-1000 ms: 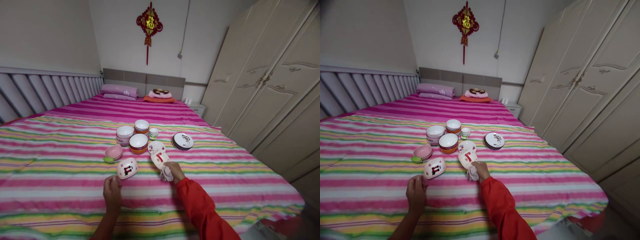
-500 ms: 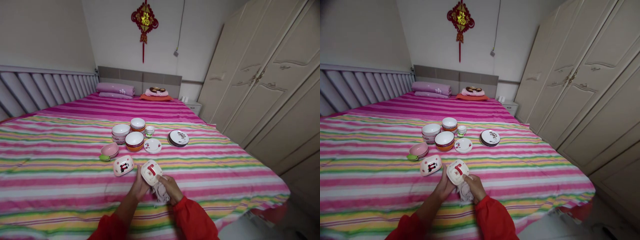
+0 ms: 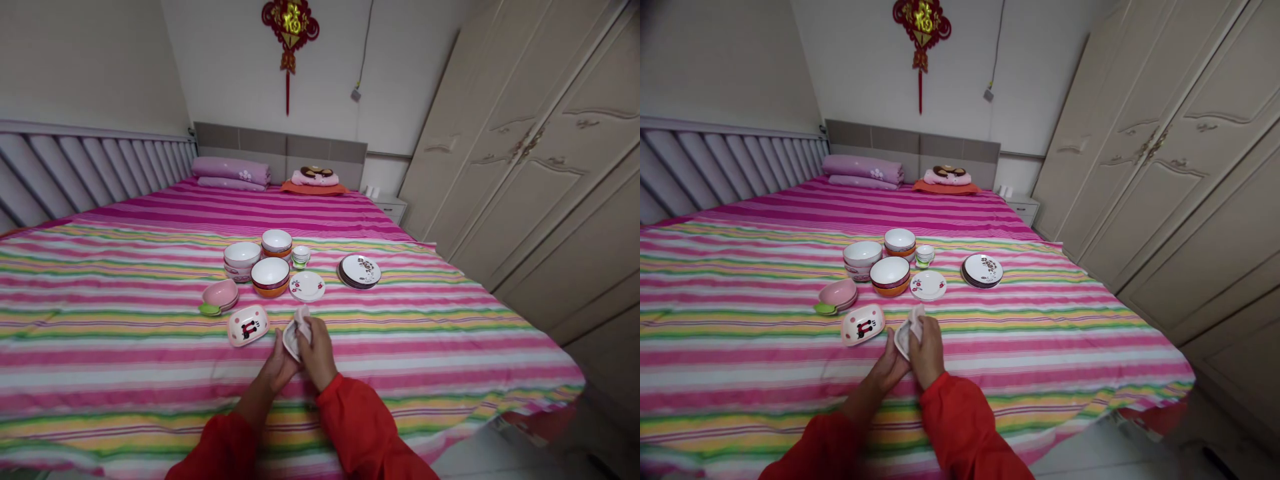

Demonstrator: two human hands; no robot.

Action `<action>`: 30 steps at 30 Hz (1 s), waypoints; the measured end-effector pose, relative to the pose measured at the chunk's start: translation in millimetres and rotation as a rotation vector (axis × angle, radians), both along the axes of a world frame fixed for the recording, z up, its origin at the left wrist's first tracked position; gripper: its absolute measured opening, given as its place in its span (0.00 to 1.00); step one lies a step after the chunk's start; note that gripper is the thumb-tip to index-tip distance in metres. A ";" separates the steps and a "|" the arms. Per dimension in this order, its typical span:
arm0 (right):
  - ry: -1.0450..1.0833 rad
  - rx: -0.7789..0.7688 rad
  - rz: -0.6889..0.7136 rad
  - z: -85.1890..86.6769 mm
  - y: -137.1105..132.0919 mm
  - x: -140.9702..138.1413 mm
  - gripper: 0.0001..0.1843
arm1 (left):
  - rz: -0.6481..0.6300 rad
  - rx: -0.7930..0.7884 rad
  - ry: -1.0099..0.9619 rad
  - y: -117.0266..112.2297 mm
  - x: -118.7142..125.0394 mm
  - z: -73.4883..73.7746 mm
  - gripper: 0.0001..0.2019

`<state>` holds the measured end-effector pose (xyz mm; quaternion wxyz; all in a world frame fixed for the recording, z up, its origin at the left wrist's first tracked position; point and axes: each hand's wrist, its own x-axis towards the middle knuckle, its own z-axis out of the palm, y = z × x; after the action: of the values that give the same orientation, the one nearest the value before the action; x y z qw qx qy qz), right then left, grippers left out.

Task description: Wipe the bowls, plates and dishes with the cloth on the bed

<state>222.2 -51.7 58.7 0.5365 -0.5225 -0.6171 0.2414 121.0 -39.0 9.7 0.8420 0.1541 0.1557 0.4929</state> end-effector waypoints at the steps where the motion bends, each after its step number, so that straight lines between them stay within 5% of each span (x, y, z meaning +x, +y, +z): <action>1: -0.092 0.011 0.017 -3.6 -2.9 -8.3 0.14 | 0.005 -0.027 0.036 -1.4 -1.4 0.9 0.31; 5: -0.390 0.028 0.159 -4.1 -12.4 -15.0 0.18 | 0.042 -0.120 0.115 -4.4 -4.2 5.6 0.31; 12: -0.774 0.080 0.480 18.4 -9.3 29.4 0.11 | 0.040 -0.049 0.060 -5.4 -0.2 5.7 0.31; 18: -1.054 0.118 0.291 34.1 -6.6 36.5 0.10 | -0.012 -0.015 -0.022 -3.7 -1.6 -0.1 0.30; 22: -1.021 0.281 0.364 22.5 5.4 36.9 0.17 | 0.042 -0.065 -0.042 0.5 -0.9 -2.1 0.25; 26: -0.987 0.173 0.314 8.9 10.0 39.8 0.17 | 0.040 -0.054 -0.042 1.6 0.0 -2.8 0.26; 30: -0.968 0.045 0.316 13.9 -4.5 38.8 0.12 | 0.010 -0.019 -0.042 -2.1 0.9 -0.3 0.28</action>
<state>261.1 -56.2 72.6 0.1573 -0.4633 -0.8714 0.0364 121.9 -41.1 9.4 0.8441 0.1350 0.1434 0.4988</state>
